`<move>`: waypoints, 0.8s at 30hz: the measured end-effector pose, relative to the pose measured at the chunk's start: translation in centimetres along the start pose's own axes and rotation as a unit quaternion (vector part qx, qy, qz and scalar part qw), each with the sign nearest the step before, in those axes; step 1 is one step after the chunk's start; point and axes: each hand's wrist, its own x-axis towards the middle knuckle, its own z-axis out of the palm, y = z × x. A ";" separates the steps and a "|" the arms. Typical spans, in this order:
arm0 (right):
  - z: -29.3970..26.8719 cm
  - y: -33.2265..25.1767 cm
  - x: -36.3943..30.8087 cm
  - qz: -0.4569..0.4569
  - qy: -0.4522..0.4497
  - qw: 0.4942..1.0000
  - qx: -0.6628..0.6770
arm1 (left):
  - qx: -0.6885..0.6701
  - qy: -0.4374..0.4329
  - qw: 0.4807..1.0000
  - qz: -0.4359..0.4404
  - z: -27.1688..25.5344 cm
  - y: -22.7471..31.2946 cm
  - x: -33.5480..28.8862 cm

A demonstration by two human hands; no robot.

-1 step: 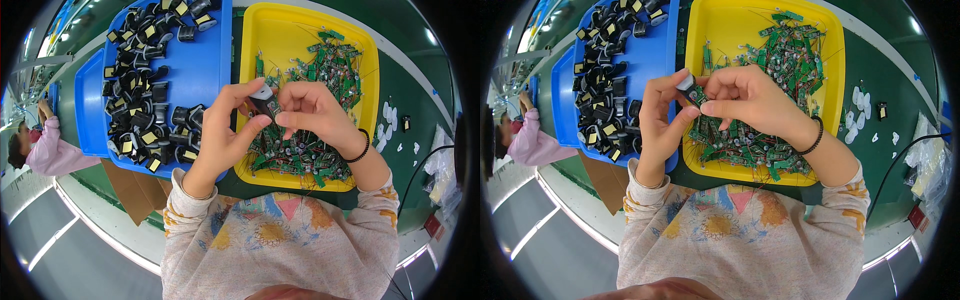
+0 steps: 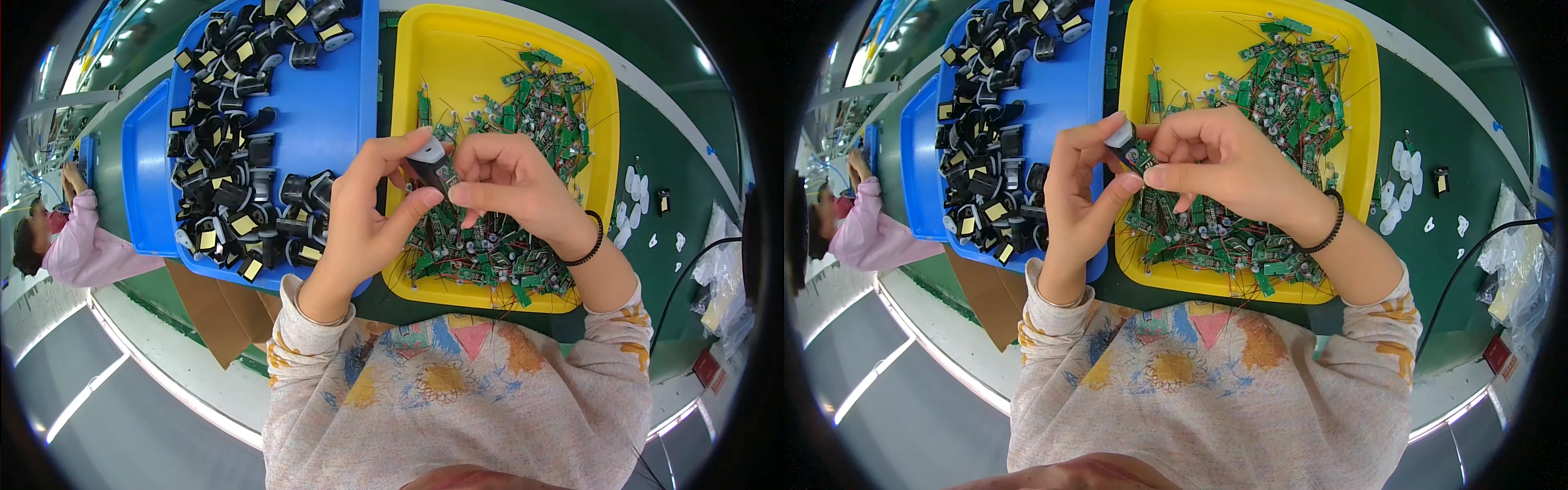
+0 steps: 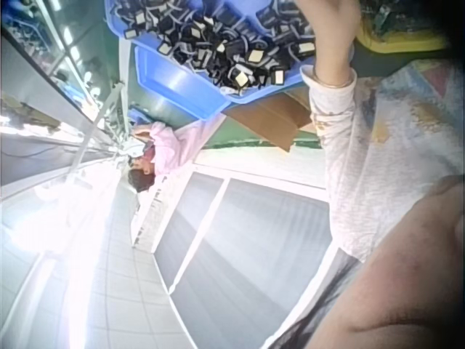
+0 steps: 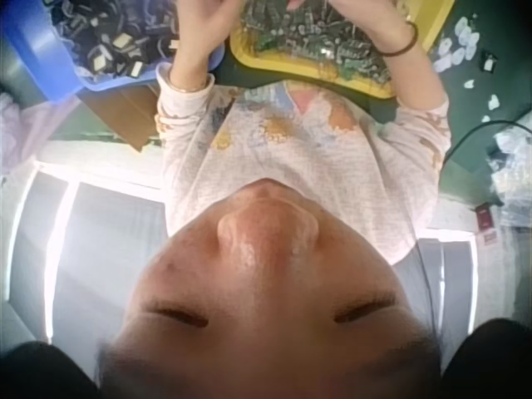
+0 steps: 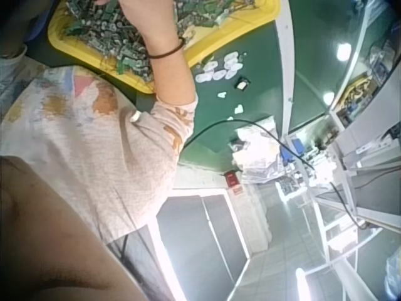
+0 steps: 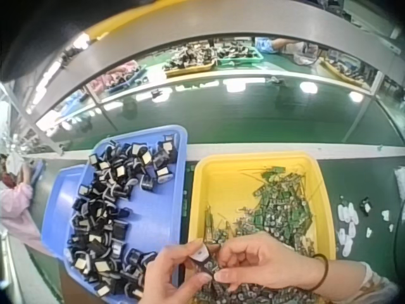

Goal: The person repeatedly picks up small black plastic housings from a blue bin and green circuit boards from a yellow bin. They insert the circuit boards into the housings by hand, aligning the components, and then place the assembled units back into the blue bin. The process is repetitive and performed one unit at a time.

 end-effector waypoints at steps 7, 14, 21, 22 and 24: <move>0.4 0.5 0.0 -0.006 0.033 0.999 -0.019 | -0.041 -0.031 0.999 -0.010 -0.1 -0.1 0.1; 1.6 1.2 -0.2 -0.217 0.127 0.888 -0.386 | -0.173 -0.030 0.981 -0.082 0.2 0.2 0.4; 1.7 0.8 -0.3 -0.172 0.111 0.912 -0.355 | -0.170 -0.013 0.983 -0.064 0.2 0.1 0.2; 1.7 0.6 -0.3 -0.148 0.102 0.925 -0.334 | -0.169 -0.008 0.984 -0.060 0.2 0.1 0.2; 1.5 0.5 -0.1 -0.151 0.093 0.926 -0.332 | -0.139 0.006 0.989 -0.055 0.0 0.6 0.2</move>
